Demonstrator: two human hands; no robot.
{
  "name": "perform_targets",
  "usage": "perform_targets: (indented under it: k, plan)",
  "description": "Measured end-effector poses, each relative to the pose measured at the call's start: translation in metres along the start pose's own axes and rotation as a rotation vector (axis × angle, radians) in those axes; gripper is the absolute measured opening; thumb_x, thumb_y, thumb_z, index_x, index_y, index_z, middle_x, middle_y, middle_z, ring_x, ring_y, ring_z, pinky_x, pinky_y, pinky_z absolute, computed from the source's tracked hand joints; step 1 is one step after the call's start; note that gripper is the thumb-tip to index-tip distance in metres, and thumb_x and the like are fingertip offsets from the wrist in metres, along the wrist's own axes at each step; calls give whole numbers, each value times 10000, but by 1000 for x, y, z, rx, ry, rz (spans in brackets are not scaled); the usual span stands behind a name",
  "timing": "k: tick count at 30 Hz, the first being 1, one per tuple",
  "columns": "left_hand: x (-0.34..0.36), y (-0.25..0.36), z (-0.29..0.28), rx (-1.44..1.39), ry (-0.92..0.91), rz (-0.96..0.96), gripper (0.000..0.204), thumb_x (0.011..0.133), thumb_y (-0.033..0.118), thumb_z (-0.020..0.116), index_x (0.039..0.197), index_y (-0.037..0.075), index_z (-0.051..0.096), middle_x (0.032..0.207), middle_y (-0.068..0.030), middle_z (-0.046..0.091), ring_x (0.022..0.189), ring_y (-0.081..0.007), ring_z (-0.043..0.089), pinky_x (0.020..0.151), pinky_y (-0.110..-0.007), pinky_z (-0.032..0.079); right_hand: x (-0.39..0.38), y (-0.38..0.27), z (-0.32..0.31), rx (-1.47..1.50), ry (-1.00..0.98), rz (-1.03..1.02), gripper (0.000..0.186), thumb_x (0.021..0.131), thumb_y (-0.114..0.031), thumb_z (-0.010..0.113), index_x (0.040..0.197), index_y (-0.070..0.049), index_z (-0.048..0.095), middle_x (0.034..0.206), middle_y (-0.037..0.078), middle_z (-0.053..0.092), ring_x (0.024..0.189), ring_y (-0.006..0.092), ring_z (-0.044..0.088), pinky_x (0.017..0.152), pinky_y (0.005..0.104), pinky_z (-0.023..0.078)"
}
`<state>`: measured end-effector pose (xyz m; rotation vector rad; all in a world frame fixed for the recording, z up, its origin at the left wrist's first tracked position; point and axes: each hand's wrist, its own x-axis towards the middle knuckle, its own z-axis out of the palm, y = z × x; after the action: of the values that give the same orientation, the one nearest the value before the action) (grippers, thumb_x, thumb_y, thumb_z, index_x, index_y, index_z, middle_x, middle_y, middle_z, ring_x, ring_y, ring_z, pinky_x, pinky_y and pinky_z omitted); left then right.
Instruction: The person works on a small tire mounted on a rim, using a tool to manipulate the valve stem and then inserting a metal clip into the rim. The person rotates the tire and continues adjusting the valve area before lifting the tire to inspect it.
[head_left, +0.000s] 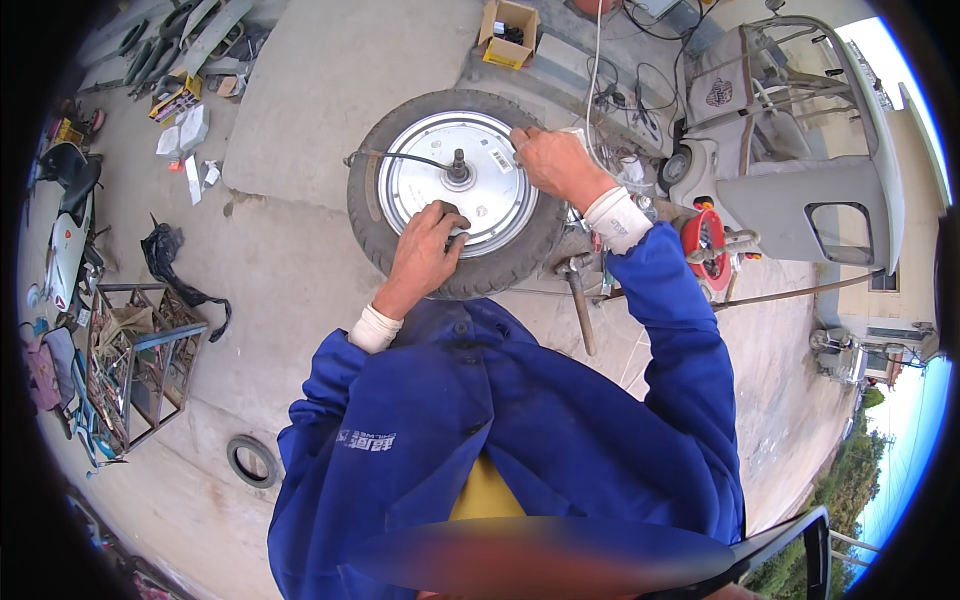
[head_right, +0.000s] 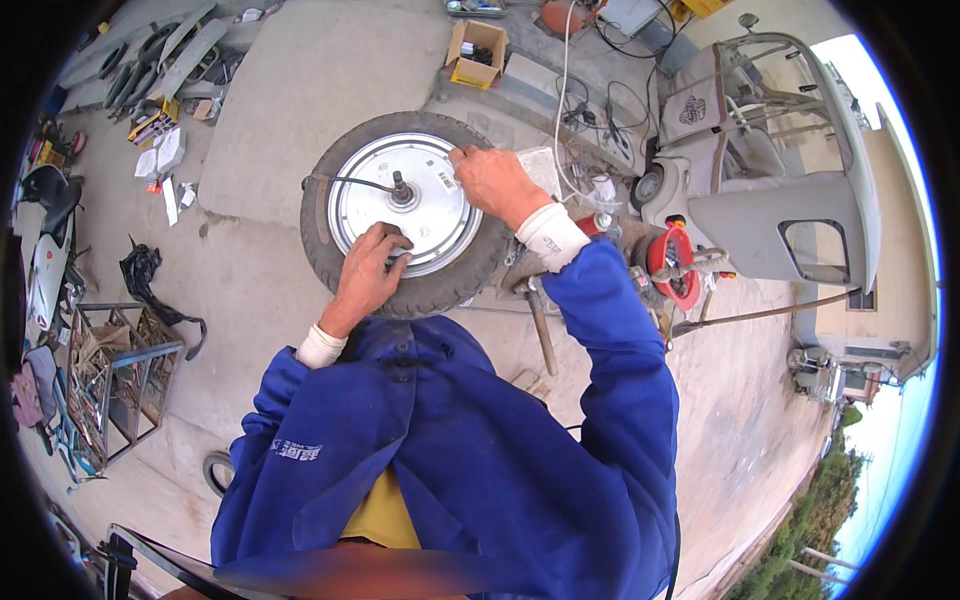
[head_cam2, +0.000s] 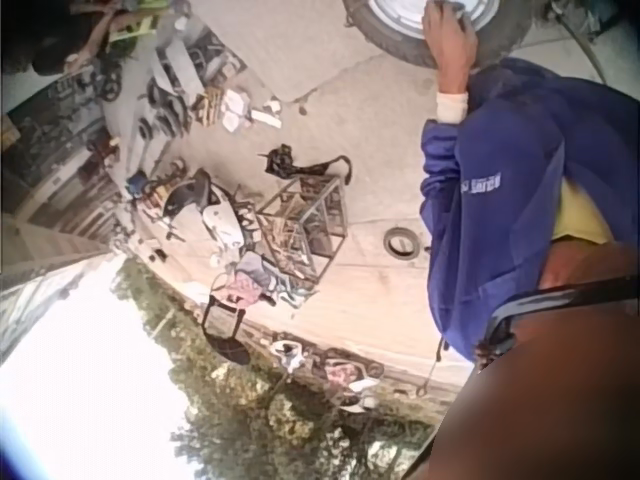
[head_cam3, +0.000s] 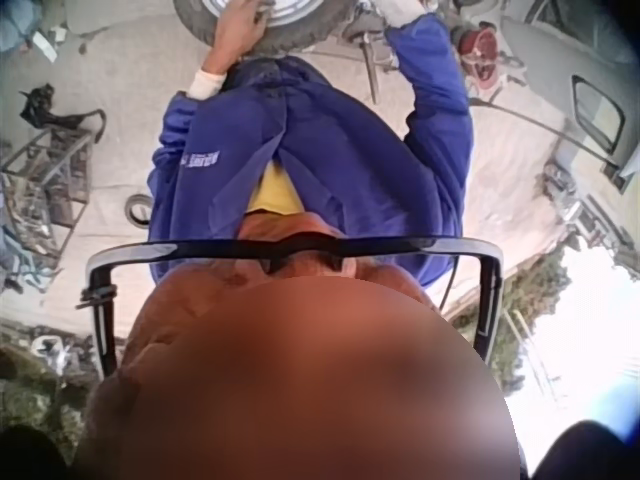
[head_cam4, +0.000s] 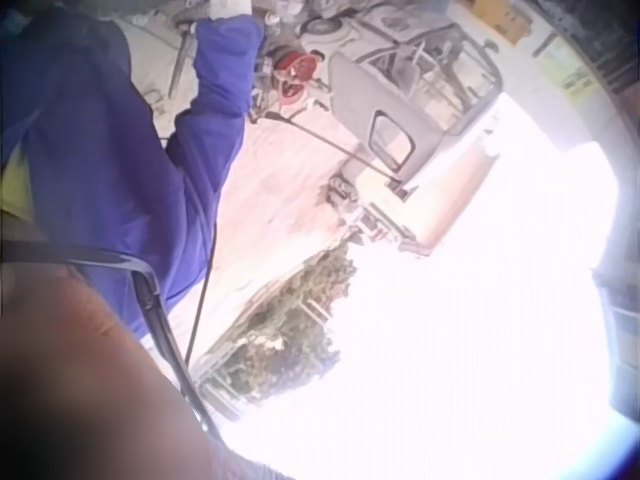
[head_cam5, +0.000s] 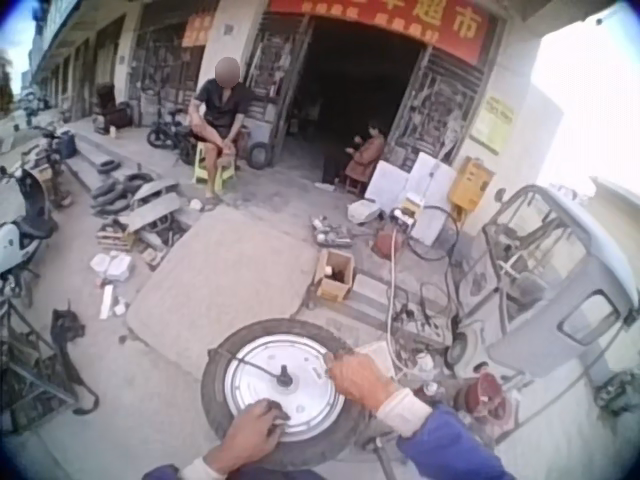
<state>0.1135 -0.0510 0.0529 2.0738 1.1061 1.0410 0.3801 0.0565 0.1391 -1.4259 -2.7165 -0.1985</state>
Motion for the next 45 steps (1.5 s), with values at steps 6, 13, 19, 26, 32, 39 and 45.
perform_targets:
  k: [6,13,19,26,32,39,45]
  plan:
    - [-4,2,-2,20,-12,-25,194,911,40,793,1095,37,731,1151,-127,670,1105,-356,677,965,-462,538,4,-12,-6,101,-151,345,374,1029,-335,730,1127,16,649,898,287,781,885,477,788,775,564,630]
    - [-3,2,2,0,-6,-23,186,916,45,791,1092,40,731,1147,-127,670,1102,-356,677,965,-457,538,12,-3,-32,158,-29,276,346,1028,-305,721,1145,10,638,994,309,770,928,515,758,814,597,607]
    - [-4,2,0,7,-8,-36,185,915,40,789,1092,43,733,1135,-131,669,1098,-351,680,960,-457,540,24,16,0,207,5,241,310,1034,-257,711,1154,15,622,1046,308,763,952,526,745,837,602,597]
    - [-2,-1,0,-17,-7,-19,189,913,37,792,1092,43,731,1130,-131,666,1091,-353,678,957,-459,539,33,17,22,230,12,232,323,1029,-261,724,1190,2,628,1075,291,759,969,511,751,843,582,608]
    - [-2,0,2,-20,19,-3,175,911,52,801,1071,43,732,1091,-125,651,1057,-341,667,939,-456,530,34,18,16,191,-43,238,303,1028,-242,717,1183,2,627,1088,282,762,969,505,753,848,579,607]
    - [-1,-1,-1,-19,-22,-29,184,922,39,789,1096,41,728,1142,-129,669,1097,-352,676,964,-452,534,36,14,15,220,-5,217,274,1028,-239,708,1143,-1,635,1071,277,768,954,501,755,836,571,608]
    - [0,0,-2,-35,-3,-13,182,912,37,794,1080,39,726,1125,-123,661,1066,-344,668,946,-458,530,48,9,13,84,-94,184,372,1042,-325,724,1180,15,660,1009,295,763,943,487,758,826,558,612]
